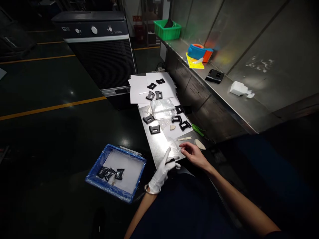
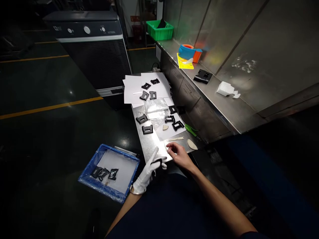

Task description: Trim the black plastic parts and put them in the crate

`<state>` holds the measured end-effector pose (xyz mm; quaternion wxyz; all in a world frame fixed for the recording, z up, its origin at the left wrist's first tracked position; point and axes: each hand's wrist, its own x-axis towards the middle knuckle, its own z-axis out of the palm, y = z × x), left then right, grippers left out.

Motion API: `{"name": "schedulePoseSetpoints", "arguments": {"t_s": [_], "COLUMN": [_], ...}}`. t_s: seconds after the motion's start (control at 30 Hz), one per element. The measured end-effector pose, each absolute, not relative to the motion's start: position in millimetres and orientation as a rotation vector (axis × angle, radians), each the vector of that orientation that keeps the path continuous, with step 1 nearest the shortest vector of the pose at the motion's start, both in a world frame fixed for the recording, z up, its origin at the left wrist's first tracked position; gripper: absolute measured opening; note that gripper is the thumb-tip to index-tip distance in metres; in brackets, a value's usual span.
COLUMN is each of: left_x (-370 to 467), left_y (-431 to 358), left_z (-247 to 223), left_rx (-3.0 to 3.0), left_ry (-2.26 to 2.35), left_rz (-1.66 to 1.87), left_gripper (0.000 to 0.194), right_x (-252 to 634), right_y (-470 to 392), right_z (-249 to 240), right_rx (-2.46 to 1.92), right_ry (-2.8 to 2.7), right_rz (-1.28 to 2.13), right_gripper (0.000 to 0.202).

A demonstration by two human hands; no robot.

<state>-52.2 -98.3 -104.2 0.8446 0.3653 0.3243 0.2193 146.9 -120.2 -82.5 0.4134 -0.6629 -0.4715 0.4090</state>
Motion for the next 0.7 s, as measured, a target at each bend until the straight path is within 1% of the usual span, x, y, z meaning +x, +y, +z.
{"name": "schedulePoseSetpoints", "arguments": {"t_s": [0.07,0.13,0.23,0.3,0.33,0.4,0.43,0.5,0.57,0.6,0.7], "left_x": [-63.7,-73.3,-83.3,-87.1,-88.1,-88.4,-87.8,-85.3,-81.9,-80.0,-73.9], "left_y": [-118.8,-135.5,-149.9,-151.4,-149.3,-139.0,-130.9,-111.0,-89.8,-80.2,-59.0], "left_z": [-103.0,-102.1,-100.7,-97.9,-95.3,-88.0,-83.6,-75.0,-68.9,-67.3,-68.5], "left_rx": [0.693,0.690,0.738,0.823,0.895,1.097,1.208,1.415,1.556,1.602,1.701], "left_ry": [0.659,0.650,0.599,0.569,0.584,0.685,0.742,0.788,0.734,0.706,0.711], "left_rz": [0.486,0.453,0.309,0.175,0.137,0.171,0.233,0.346,0.360,0.335,0.245], "left_gripper": [0.078,0.077,0.076,0.069,0.063,0.056,0.056,0.062,0.063,0.059,0.040], "right_x": [149.5,152.4,157.7,160.0,160.3,159.0,157.5,154.0,150.7,149.5,146.6], "right_y": [-119.6,-118.1,-115.5,-114.3,-114.0,-114.0,-114.2,-114.5,-114.0,-113.3,-110.6], "right_z": [-89.8,-93.7,-94.6,-94.2,-93.9,-93.1,-92.2,-88.8,-82.8,-79.0,-67.1], "right_rx": [-1.668,-1.670,-1.658,-1.635,-1.622,-1.591,-1.571,-1.522,-1.473,-1.452,-1.396], "right_ry": [-1.114,-1.036,-1.030,-1.079,-1.116,-1.231,-1.304,-1.452,-1.559,-1.596,-1.684], "right_rz": [0.988,0.904,0.877,0.930,0.955,0.997,1.018,1.068,1.113,1.128,1.150], "right_gripper": [0.029,0.029,0.029,0.029,0.028,0.026,0.025,0.023,0.023,0.023,0.023]}}
